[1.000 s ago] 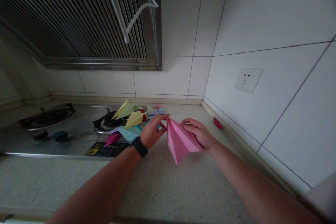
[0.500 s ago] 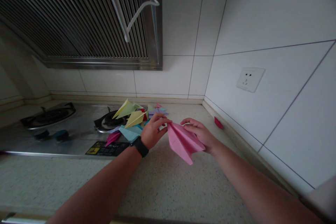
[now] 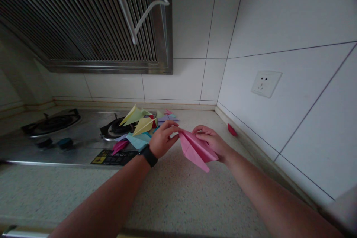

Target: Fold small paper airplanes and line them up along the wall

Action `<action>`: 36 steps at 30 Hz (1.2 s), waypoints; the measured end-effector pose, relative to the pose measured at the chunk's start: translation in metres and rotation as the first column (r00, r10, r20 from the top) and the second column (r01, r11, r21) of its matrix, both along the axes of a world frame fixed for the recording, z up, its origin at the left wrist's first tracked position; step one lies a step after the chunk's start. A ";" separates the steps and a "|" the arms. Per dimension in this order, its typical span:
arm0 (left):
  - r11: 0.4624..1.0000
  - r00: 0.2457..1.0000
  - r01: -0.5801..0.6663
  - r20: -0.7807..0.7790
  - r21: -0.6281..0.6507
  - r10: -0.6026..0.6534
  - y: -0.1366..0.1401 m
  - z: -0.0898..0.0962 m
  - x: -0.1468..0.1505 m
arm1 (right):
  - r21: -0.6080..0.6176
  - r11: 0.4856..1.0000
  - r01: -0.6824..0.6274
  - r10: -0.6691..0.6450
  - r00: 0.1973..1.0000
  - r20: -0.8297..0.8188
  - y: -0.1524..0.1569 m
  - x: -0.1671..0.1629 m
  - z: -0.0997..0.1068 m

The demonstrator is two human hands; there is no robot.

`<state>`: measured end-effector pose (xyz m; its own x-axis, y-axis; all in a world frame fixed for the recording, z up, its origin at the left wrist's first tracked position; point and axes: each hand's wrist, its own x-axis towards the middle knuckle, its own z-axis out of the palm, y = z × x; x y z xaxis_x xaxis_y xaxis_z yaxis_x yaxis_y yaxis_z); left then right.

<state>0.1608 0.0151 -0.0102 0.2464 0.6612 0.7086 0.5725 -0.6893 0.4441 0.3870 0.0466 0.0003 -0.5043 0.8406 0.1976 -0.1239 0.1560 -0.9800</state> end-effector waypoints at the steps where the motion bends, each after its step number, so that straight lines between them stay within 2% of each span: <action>1: 1.000 1.000 0.004 0.002 0.001 -0.004 0.000 0.001 0.000 | 0.007 1.000 0.007 -0.008 1.000 0.005 -0.001 0.000 0.001; 4: 1.000 1.000 0.025 0.016 0.005 -0.025 -0.002 0.003 0.001 | -0.013 1.000 0.001 0.000 1.000 0.013 -0.002 0.001 0.003; 6: 1.000 0.999 0.023 0.038 -0.001 -0.023 -0.002 0.003 0.002 | -0.052 0.998 -0.033 0.031 0.999 -0.036 -0.002 0.002 0.002; 9: 0.995 0.995 -0.001 0.097 -0.096 0.010 0.000 0.000 0.004 | -0.122 0.987 -0.102 0.085 0.987 -0.140 0.001 0.001 -0.004; 13: 0.928 0.956 0.127 0.292 -0.351 -0.021 0.005 -0.009 0.006 | -0.164 0.980 -0.109 0.081 0.982 -0.173 0.005 -0.002 -0.012; 17: 0.867 0.901 0.264 0.430 -0.423 -0.065 0.012 -0.015 0.007 | -0.142 0.989 -0.030 0.000 0.979 -0.205 0.007 -0.002 -0.016; 24: 0.830 0.822 0.365 0.564 -0.421 -0.076 0.018 -0.016 0.005 | -0.051 0.997 -0.055 0.055 0.998 -0.011 0.010 -0.004 -0.015; 30: 0.823 0.820 0.356 0.571 -0.442 -0.048 0.017 -0.015 0.005 | 0.042 0.996 -0.077 0.073 0.993 0.095 0.014 -0.005 -0.021; 36: 0.819 0.825 0.355 0.563 -0.450 -0.049 0.018 -0.016 0.005 | 0.138 0.983 -0.118 0.089 0.975 0.203 0.008 -0.006 -0.016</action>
